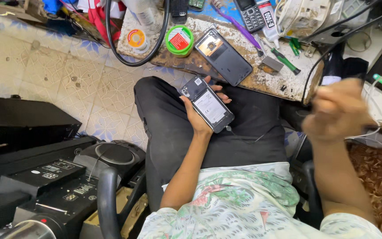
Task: The person uses a screwdriver to remove screws from a disassembled smartphone, then picks up a second phone to compare parts. They remove the back cover of the second phone, swap the back cover onto the first phone, and reassemble it. Finally, they apply a small adhesive strip to the phone's edge.
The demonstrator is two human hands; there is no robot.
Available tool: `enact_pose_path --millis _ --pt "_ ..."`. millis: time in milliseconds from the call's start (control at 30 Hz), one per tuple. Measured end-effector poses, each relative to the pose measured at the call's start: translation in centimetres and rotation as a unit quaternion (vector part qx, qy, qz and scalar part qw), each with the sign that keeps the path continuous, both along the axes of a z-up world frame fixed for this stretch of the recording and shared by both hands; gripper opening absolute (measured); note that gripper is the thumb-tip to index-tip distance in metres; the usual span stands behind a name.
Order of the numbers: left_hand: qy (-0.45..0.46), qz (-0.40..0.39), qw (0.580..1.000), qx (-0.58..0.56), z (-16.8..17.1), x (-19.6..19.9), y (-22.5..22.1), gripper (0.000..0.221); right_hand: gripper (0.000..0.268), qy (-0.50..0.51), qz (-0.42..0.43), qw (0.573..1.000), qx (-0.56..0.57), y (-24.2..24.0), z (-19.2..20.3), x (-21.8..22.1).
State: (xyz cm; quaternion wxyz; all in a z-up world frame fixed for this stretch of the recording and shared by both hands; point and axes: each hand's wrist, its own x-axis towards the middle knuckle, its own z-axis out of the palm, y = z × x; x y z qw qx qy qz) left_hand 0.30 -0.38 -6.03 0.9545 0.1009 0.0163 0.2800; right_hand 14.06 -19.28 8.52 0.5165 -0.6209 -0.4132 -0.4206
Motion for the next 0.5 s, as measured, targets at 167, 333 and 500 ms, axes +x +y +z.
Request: enact_pose_path --millis 167,333,500 --pt "0.012 0.032 0.998 0.056 -1.3 0.4 0.1 0.097 0.006 0.133 0.103 0.932 -0.322 8.3 -3.4 -1.1" --pt "0.011 0.044 0.997 0.063 -1.2 0.5 0.1 0.096 0.012 0.131 0.066 0.902 -0.405 9.5 -4.9 0.4" --pt "-0.001 0.07 0.996 0.048 -1.5 0.8 -0.2 0.091 0.021 0.098 0.003 0.88 -0.464 9.3 -5.0 1.4"
